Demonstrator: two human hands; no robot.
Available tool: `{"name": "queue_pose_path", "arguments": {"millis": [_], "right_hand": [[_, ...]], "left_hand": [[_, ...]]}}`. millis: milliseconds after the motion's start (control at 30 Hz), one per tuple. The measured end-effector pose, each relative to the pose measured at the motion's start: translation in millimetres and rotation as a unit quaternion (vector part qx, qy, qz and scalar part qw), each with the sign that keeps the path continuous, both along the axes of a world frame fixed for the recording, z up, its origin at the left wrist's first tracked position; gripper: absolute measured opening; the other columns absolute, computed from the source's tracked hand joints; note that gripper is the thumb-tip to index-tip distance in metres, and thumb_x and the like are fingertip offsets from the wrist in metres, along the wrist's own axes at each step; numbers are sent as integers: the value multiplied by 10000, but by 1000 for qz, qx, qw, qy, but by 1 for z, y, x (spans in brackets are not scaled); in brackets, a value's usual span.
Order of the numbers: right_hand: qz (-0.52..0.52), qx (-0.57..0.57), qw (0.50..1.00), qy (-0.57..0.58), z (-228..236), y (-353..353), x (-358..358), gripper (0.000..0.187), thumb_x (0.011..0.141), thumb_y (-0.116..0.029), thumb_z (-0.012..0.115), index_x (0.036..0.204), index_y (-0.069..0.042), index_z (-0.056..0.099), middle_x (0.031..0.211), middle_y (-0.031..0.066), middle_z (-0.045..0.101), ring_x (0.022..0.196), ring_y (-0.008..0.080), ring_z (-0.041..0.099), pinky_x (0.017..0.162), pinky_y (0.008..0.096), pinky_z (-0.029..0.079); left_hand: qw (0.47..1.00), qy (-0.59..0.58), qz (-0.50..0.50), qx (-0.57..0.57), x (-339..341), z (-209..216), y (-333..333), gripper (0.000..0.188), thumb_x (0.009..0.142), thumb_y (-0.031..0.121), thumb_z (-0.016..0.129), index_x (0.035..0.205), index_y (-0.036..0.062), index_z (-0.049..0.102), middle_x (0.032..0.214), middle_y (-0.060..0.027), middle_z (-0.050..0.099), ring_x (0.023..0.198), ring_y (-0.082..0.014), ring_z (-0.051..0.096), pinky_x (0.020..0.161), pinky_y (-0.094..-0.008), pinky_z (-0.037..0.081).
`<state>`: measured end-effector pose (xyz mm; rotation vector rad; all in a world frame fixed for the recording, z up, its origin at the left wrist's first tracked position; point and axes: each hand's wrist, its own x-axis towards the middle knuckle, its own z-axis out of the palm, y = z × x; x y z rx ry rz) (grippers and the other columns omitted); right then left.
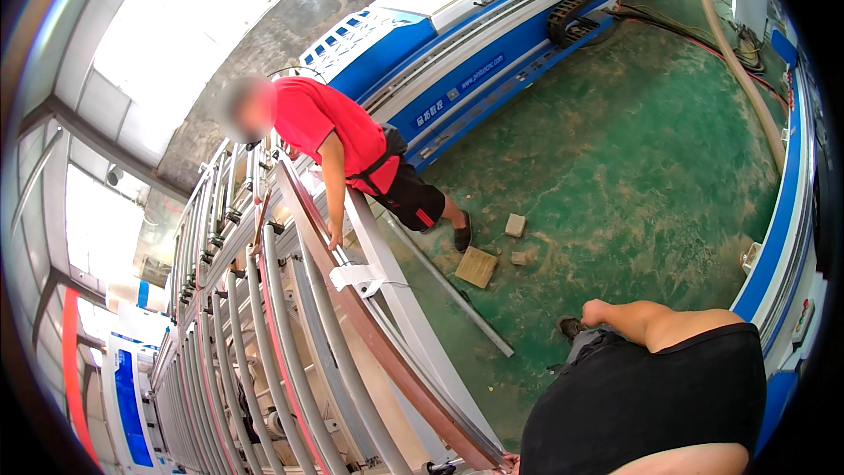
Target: The person assembles metal rails on an industrial machine by inserting fasteners and tightening them using a hex key tool.
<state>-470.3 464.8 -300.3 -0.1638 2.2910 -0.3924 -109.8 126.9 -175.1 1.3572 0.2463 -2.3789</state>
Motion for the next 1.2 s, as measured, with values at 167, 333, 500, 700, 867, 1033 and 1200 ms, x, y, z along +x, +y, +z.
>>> {"name": "queue_pose_path", "arguments": {"millis": [167,333,500,700,867,1033,1200], "right_hand": [[-3,-6,1000,-28,2,-6,-2,355,759,-346,624,814,-8,721,862,207,682,844,394,645,764,476,514],[-19,-8,999,-31,-8,-6,0,338,738,-332,628,825,-20,724,867,211,681,850,394,646,775,467,516],[-46,-8,998,-42,-11,-7,3,326,717,-319,623,821,-30,729,885,212,680,869,391,648,789,454,518],[-53,-17,998,-38,7,-8,8,317,718,-312,613,797,-28,729,855,201,684,837,383,650,775,450,519],[-47,-17,998,-25,5,-8,10,318,723,-311,613,772,-15,719,824,204,678,803,384,642,749,464,510],[-38,-30,999,4,-1,-10,10,305,740,-296,613,751,-5,706,797,215,664,774,395,628,720,478,501],[-48,-26,997,-56,6,-16,8,306,750,-293,612,749,0,698,786,219,658,761,399,623,704,484,498]], "left_hand": [[1000,-4,6,-1,3,1,-1,291,880,349,591,1066,126,575,950,-58,622,885,-197,608,638,-328,477],[1000,-8,1,-2,3,1,1,306,875,353,590,1074,121,572,954,-63,621,884,-202,610,638,-328,478],[1000,-13,-2,-3,1,3,0,322,870,358,590,1082,117,569,959,-69,621,883,-206,611,638,-328,480],[1000,-21,-4,-5,5,5,-4,340,863,363,589,1091,112,565,964,-75,620,882,-211,612,639,-327,481],[1000,-24,-7,-2,3,6,-4,356,858,367,589,1099,107,562,968,-80,620,881,-215,613,639,-327,483],[1000,-23,-10,-5,1,7,-6,371,853,371,589,1107,103,559,973,-86,619,880,-220,615,639,-327,484],[1000,-28,-7,-8,6,8,-8,387,848,376,588,1116,98,556,977,-91,619,879,-224,616,639,-327,485]]}}
